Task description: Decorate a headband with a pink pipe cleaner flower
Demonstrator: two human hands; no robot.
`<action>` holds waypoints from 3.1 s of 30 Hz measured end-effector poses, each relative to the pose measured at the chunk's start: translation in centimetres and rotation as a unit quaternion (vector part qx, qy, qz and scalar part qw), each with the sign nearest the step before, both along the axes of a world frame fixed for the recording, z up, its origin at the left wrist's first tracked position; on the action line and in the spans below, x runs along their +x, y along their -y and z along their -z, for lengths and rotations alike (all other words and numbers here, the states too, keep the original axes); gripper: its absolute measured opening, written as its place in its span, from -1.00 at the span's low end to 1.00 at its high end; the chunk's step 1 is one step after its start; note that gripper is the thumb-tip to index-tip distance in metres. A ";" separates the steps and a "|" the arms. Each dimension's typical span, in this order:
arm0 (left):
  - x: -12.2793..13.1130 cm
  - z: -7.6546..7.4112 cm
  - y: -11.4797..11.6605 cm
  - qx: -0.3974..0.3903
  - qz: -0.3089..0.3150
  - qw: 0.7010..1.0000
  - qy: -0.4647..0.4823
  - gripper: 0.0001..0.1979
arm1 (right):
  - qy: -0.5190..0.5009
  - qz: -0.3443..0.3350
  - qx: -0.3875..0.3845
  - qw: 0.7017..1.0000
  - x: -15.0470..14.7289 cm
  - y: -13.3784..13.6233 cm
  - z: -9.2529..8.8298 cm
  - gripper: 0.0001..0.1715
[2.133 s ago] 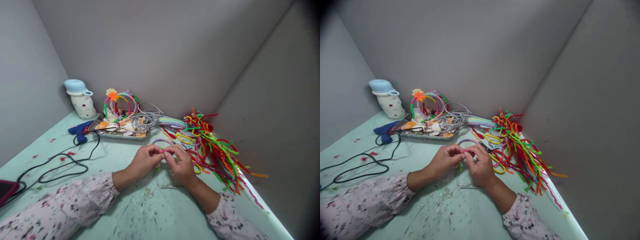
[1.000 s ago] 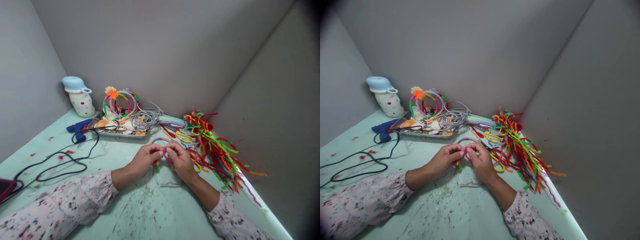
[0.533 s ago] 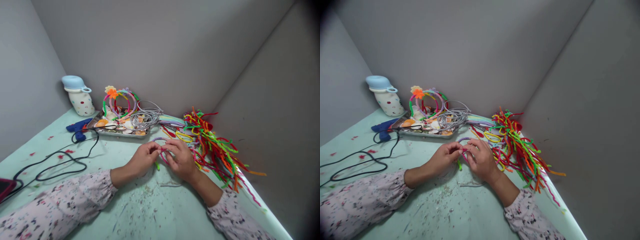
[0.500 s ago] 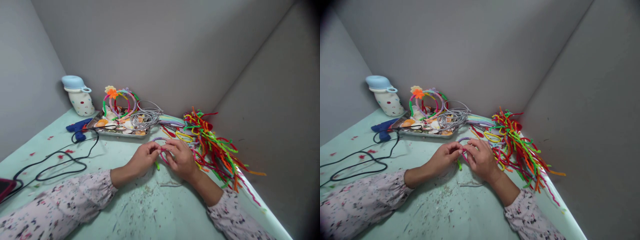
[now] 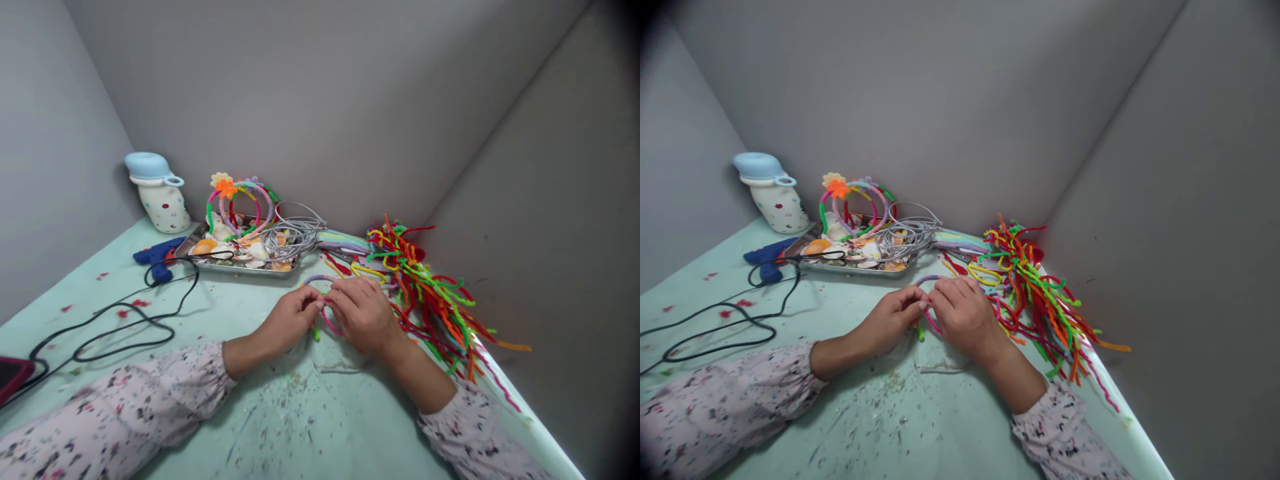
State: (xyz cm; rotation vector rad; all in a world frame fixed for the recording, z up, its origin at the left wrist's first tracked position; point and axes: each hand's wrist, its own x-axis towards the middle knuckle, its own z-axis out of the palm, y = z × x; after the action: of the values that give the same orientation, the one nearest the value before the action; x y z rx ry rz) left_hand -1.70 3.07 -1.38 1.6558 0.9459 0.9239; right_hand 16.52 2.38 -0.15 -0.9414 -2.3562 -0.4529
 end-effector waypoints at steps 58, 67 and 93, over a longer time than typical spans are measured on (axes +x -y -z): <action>-0.1 -0.1 -0.5 -0.162 0.155 0.975 0.005 -0.89 | 0.133 -0.099 -0.115 0.979 0.5 1.5 -3.5 -0.85; 0.3 -1.0 1.0 0.027 -0.014 0.999 -0.041 -0.84 | -0.167 0.136 -0.390 0.895 -0.4 1.6 -4.1 -0.57; 0.3 -1.0 1.3 0.043 0.046 0.987 -0.146 -0.87 | 0.195 -0.014 -0.178 0.964 -0.5 2.6 -3.9 -0.80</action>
State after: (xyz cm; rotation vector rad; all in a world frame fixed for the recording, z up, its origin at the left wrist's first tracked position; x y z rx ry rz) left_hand -1.39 1.73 -0.34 1.9283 1.0255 0.6792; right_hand 16.02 -0.27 3.71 -1.0527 -2.8725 -0.2167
